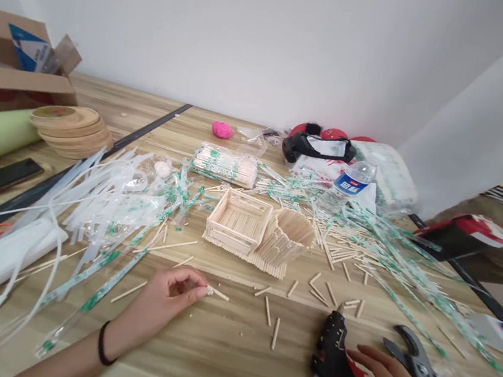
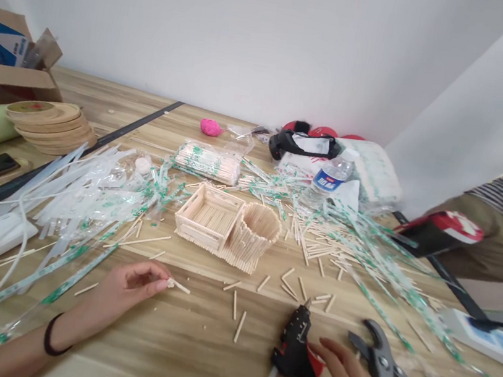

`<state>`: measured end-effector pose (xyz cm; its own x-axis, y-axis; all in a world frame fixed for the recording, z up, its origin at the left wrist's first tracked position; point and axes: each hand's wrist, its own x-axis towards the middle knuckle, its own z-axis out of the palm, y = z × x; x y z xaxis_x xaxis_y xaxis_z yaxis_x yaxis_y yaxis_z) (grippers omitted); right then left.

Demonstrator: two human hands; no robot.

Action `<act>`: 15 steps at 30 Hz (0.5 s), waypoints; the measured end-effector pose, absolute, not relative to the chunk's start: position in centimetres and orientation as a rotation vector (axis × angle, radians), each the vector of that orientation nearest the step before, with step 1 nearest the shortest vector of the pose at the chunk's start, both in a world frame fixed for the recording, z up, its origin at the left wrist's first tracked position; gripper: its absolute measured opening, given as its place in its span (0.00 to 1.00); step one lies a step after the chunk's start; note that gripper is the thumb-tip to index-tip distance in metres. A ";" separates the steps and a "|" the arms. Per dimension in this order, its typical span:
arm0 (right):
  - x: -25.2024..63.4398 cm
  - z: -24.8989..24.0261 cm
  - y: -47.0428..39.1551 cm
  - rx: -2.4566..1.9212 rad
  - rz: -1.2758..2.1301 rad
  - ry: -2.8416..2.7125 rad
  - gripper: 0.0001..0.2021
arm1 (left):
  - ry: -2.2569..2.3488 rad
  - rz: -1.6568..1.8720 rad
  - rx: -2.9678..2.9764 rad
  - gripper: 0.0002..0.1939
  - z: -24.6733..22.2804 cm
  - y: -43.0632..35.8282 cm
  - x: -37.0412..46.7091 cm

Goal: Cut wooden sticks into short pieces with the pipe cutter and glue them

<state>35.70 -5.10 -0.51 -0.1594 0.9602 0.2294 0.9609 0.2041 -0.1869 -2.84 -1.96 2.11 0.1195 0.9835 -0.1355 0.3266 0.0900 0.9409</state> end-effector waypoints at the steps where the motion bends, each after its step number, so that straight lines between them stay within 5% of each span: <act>1: 34.8 0.1 -5.2 -1.761 0.009 -2.213 0.18 | 1.380 0.837 1.408 0.11 2.1 -2.1 -2.7; 8: 21.8 3.3 -4.6 -1.508 0.672 -2.182 0.15 | 1.340 0.787 1.362 0.11 2.5 -2.5 -2.1; 15: 17.4 2.0 -3.5 -1.324 0.822 -2.117 0.12 | 1.263 0.768 1.495 0.09 2.6 -2.9 -1.9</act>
<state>17.41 -3.54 2.00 -0.3967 0.9124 0.1008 0.6054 0.3425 -0.7184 -1.89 -2.87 2.64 0.2553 0.9586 -0.1262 0.3289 0.0366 0.9436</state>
